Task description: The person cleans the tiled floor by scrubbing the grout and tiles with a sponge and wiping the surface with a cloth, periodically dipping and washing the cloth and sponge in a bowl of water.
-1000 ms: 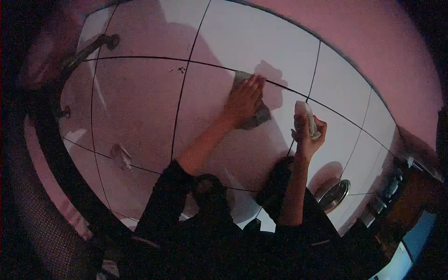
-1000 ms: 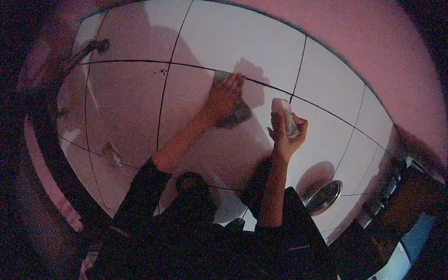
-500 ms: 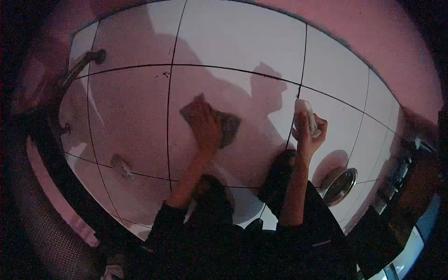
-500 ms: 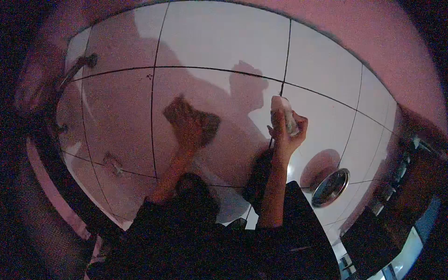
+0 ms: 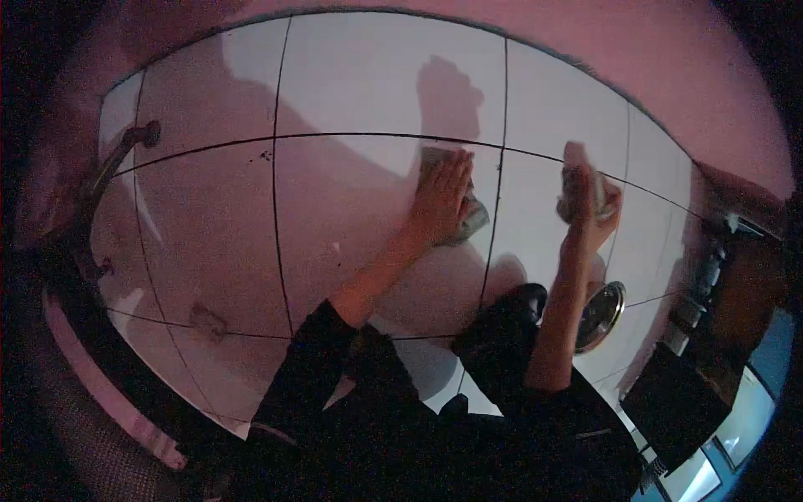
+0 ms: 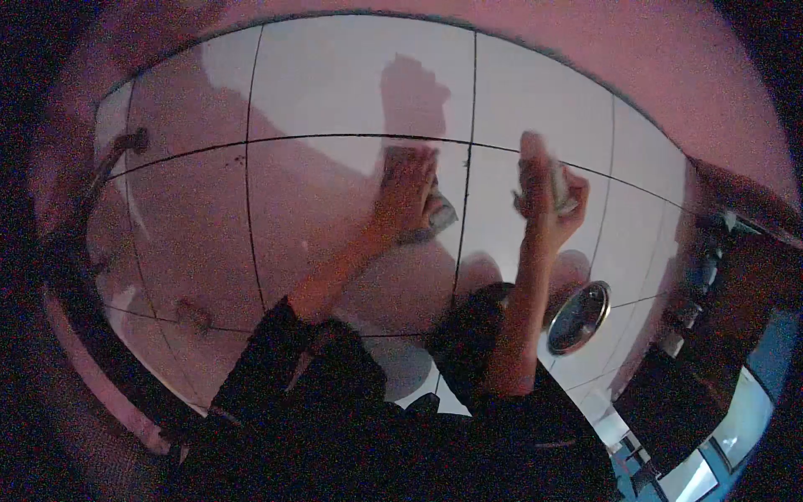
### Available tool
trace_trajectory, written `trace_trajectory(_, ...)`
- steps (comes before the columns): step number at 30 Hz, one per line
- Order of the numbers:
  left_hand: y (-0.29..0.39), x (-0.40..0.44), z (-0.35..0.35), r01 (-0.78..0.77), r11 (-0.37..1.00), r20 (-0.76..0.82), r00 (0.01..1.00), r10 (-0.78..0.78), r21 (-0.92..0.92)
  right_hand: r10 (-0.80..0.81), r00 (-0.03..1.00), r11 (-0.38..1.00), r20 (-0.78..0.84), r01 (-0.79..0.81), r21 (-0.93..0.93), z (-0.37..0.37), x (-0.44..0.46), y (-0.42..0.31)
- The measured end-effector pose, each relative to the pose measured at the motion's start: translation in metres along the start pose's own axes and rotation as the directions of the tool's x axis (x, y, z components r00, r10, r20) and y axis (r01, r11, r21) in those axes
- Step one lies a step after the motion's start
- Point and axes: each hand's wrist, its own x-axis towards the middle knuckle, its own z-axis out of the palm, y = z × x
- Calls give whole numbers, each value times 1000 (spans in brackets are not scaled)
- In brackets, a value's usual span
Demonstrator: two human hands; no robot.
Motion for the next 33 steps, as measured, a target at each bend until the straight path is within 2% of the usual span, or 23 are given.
trace_trajectory(2, 13, -1, 11, -101, 967, 44, 993, 114, -233, -116, 993, 992, 34, 114, 55, -1, 26, -28)
trace_trajectory(3, 20, -3, 16, -122, 955, -4, 992, 125, -270, -132, 991, 990, 36, 130, 54, -3, 39, -41)
trace_trajectory(5, 27, -7, 21, -162, 955, 8, 986, 169, -250, -156, 972, 983, 176, 171, -69, -8, 55, -65)
trace_trajectory(6, 30, -10, 23, -200, 953, 35, 976, 214, -229, -158, 971, 982, 181, 173, -72, -9, 54, -75)
trace_trajectory(7, 31, -14, 25, -199, 952, 34, 977, 212, -232, -116, 949, 980, 293, 157, -120, -11, 53, -85)
trace_trajectory(9, 33, -21, 23, -327, 945, 94, 941, 326, 3, -76, 880, 959, 469, 193, -208, -23, 58, -85)
trace_trajectory(10, 35, -21, 21, -340, 940, 94, 936, 339, -7, -72, 887, 957, 456, 190, -218, -32, 62, -80)
trace_trajectory(12, 39, -22, 16, -281, 954, 195, 935, 297, -107, -35, 736, 945, 676, 245, -218, -53, 63, -73)
trace_trajectory(13, 39, -26, 18, -292, 949, 204, 928, 311, -119, -59, 717, 888, 695, 356, -292, -60, 63, -70)
trace_trajectory(15, 38, -29, 23, -305, 949, 116, 943, 313, -81, -3, 706, 887, 708, 328, -324, -72, 53, -70)
trace_trajectory(16, 39, -28, 28, -316, 945, 119, 939, 324, -83, 43, 687, 886, 726, 309, -346, -79, 48, -72)
trace_trajectory(17, 40, -27, 32, -316, 945, 122, 938, 325, -82, 25, 649, 855, 760, 381, -353, -89, 48, -71)
trace_trajectory(20, 41, -24, 26, -333, 939, 174, 923, 343, -81, 87, 652, 802, 753, 402, -441, -129, 41, -64)
trace_trajectory(21, 42, -23, 24, -339, 938, 209, 914, 348, -78, 207, 707, 775, 676, 304, -555, -143, 32, -69)
trace_trajectory(22, 42, -26, 28, -357, 931, 219, 905, 365, -78, 208, 720, 780, 662, 287, -557, -161, 25, -73)
trace_trajectory(24, 38, -30, 40, -508, 859, 196, 838, 510, -61, 278, 702, 741, 656, 277, -611, -198, 13, -80)
trace_trajectory(25, 35, -31, 40, -527, 848, 202, 825, 527, -58, 274, 716, 747, 642, 263, -611, -212, 7, -86)
trace_trajectory(27, 29, -38, 38, -670, 726, 277, 675, 684, -159, 286, 732, 739, 618, 241, -629, -237, -4, -95)
trace_trajectory(28, 33, -38, 25, -678, 718, 287, 665, 690, -155, 283, 739, 747, 611, 230, -624, -251, -11, -88)
trace_trajectory(30, 33, -36, -2, -438, 742, 491, 561, 666, -507, 230, 833, 852, 503, 78, -518, -271, -20, -60)
trace_trajectory(31, 32, -44, -9, -443, 754, 510, 558, 655, -485, 169, 859, 890, 483, 77, -449, -269, -24, -53)
trace_trajectory(32, 30, -54, -19, -218, 786, 480, 688, 544, -578, 160, 856, 904, 491, 73, -421, -268, -25, -39)
trace_trajectory(33, 25, -59, -27, 6, 755, 464, 792, 397, -656, 139, 902, 922, 408, 33, -387, -267, -29, -19)
